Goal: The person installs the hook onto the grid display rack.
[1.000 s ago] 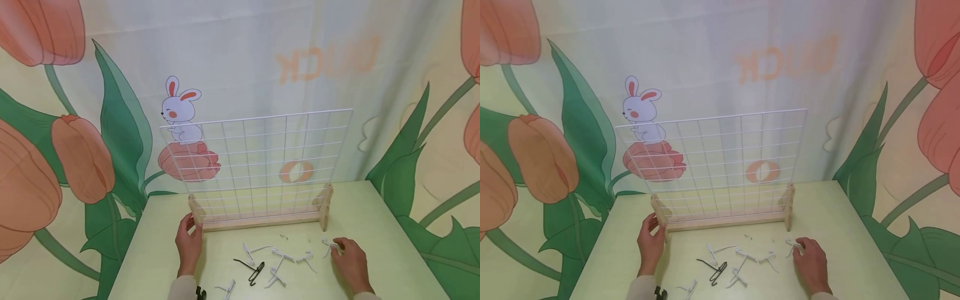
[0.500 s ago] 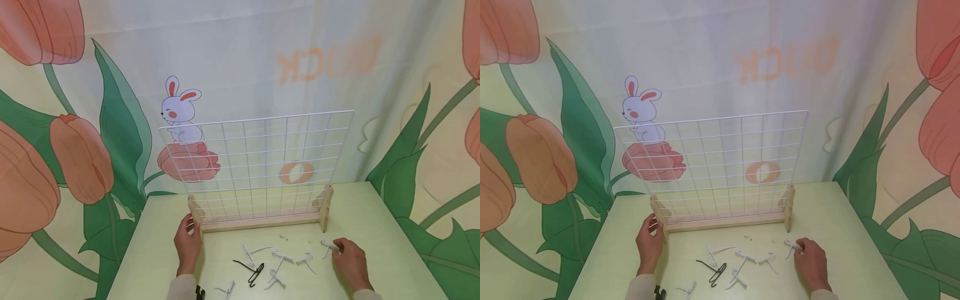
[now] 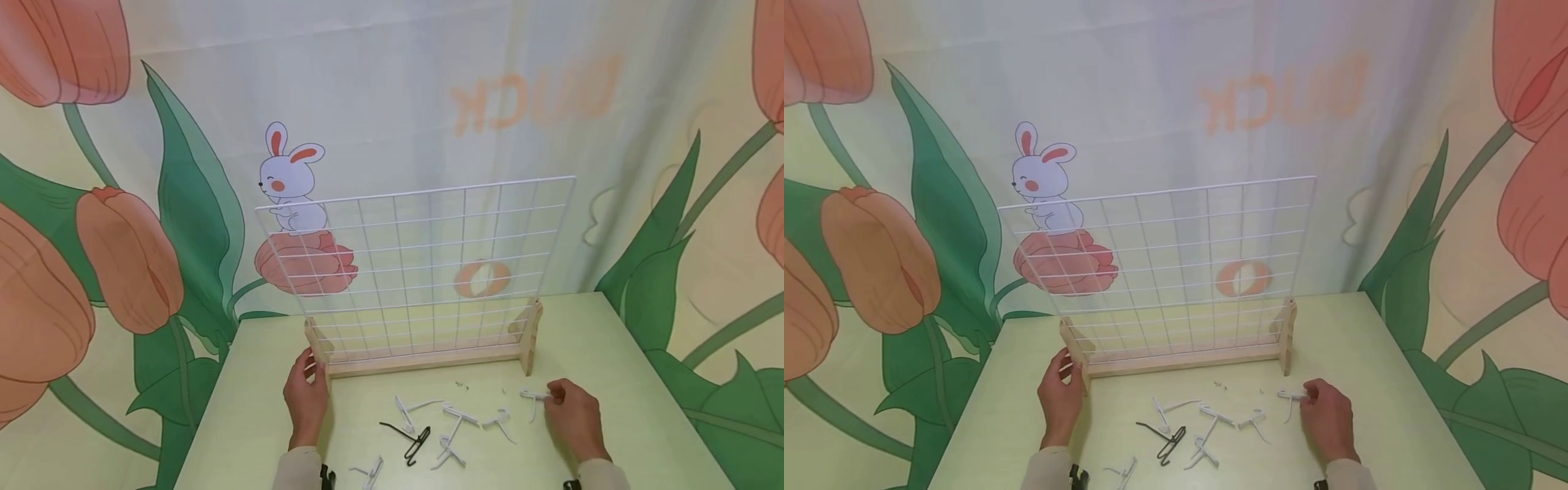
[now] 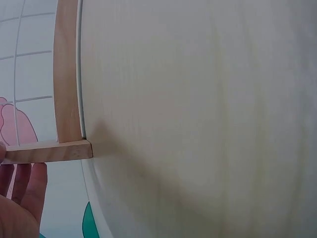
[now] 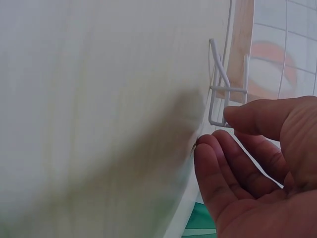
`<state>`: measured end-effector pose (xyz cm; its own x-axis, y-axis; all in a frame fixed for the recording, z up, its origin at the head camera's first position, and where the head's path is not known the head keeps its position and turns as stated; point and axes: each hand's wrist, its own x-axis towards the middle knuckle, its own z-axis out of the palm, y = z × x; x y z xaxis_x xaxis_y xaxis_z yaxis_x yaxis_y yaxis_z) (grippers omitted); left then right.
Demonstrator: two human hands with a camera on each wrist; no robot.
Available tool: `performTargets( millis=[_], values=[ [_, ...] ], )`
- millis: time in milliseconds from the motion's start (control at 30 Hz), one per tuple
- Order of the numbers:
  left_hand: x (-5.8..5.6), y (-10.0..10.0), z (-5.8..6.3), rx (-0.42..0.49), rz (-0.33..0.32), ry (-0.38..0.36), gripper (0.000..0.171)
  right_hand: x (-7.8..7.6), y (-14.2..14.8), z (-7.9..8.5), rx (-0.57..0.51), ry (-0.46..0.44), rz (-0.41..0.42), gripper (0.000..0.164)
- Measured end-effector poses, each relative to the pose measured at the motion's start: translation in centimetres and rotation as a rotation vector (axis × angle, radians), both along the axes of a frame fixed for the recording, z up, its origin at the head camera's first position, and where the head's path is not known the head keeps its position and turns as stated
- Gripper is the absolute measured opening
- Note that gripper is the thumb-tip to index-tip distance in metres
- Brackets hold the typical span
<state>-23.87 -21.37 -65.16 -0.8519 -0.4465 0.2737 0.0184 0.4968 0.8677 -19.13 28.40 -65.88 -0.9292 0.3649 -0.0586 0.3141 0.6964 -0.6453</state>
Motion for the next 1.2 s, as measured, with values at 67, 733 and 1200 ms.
performTargets(
  millis=[67, 733, 1200],
  values=[
    [0.0, 0.0, 0.0, -0.001, 0.003, 0.009, 0.04, -0.2, 0.0, 0.2, -0.007, -0.002, -0.007, 0.026],
    [0.1, 0.1, -0.6, -0.026, 0.007, 0.014, 0.039, 0.7, 0.8, 0.2, -0.001, -0.022, 0.008, 0.026],
    [-0.1, 0.0, -0.5, -0.024, 0.021, 0.036, 0.04, 1.0, -0.5, -0.1, 0.05, -0.131, 0.049, 0.033]
  ],
)
